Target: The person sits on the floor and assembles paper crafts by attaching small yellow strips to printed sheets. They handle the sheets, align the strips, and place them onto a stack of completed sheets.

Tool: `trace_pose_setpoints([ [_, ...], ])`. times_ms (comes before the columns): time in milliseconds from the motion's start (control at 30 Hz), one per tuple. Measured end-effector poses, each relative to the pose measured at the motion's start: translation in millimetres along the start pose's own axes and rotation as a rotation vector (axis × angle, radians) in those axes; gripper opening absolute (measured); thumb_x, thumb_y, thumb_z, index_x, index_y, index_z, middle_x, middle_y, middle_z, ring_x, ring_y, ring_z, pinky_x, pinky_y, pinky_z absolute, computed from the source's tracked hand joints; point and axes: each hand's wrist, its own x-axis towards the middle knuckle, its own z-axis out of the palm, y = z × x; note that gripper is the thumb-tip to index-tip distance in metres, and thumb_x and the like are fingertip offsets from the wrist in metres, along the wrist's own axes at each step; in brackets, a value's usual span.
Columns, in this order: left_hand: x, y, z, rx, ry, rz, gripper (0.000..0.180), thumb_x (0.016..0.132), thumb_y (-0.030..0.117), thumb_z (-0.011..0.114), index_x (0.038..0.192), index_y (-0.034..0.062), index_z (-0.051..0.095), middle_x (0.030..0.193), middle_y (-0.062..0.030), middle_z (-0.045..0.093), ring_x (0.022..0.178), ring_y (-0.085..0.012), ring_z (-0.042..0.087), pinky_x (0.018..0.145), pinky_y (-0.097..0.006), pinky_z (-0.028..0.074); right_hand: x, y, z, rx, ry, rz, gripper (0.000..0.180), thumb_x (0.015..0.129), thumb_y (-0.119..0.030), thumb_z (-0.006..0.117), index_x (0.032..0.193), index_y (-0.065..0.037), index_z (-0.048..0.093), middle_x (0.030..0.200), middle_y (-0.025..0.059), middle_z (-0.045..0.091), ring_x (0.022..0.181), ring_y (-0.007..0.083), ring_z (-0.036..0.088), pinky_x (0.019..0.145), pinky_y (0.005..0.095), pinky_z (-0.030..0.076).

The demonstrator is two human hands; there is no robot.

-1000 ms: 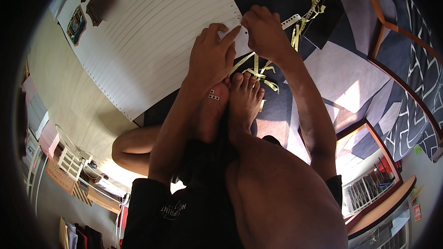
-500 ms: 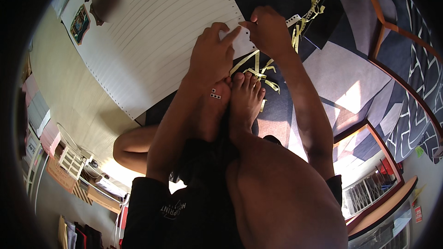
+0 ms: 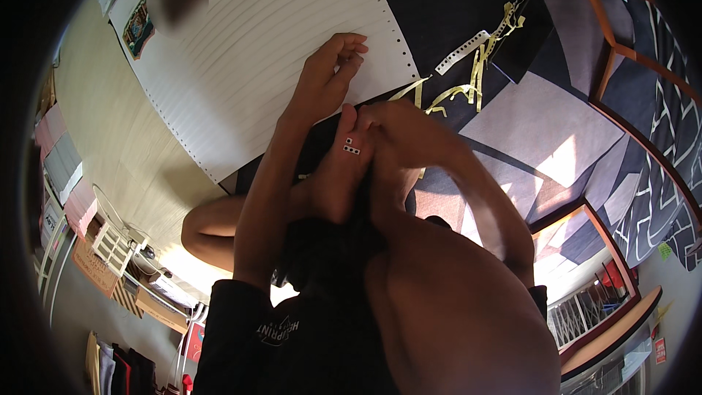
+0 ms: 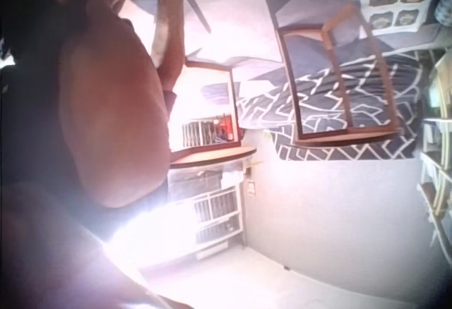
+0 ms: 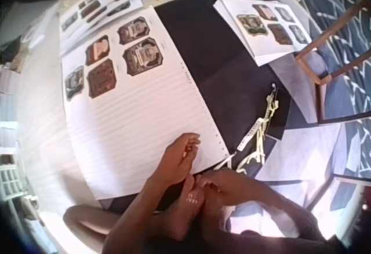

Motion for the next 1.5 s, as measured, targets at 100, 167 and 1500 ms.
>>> trace_pose_setpoints([
  [100, -1, 0, 1, 0.002, 0.000, -0.020, 0.029, 0.096, 0.004, 0.056, 0.124, -0.0001, 0.061, 0.111, -0.0111, 0.070, 0.100, -0.0190, 0.065, 0.092, -0.034, 0.051, -3, -5, 14, -0.061, 0.045, -0.002, 0.022, 0.088, 0.003, 0.057, 0.105, -0.001, 0.069, 0.098, 0.0124, 0.075, 0.090, 0.0236, 0.073, 0.076, 0.0348, 0.057],
  [167, 0, 1, 1, 0.012, -0.002, -0.029, 0.029, 0.096, 0.004, 0.056, 0.124, -0.0001, 0.061, 0.111, -0.0112, 0.070, 0.100, -0.0187, 0.065, 0.092, -0.035, 0.051, -2, 1, 24, -0.002, 0.131, -0.019, 0.014, 0.089, -0.005, 0.062, 0.101, -0.001, 0.069, 0.091, 0.0158, 0.073, 0.085, 0.0282, 0.073, 0.076, 0.0372, 0.056],
  [1500, 113, -4, -51, 0.792, 0.469, 0.327, 0.036, 0.084, 0.017, 0.072, 0.119, 0.0122, 0.067, 0.111, -0.0049, 0.058, 0.104, -0.0254, 0.053, 0.092, -0.044, 0.038, 181, -3, -139, -0.183, 0.874, -0.106, 0.022, 0.080, -0.018, 0.071, 0.090, 0.002, 0.073, 0.077, 0.0122, 0.073, 0.065, 0.0182, 0.070, 0.063, 0.0309, 0.056],
])
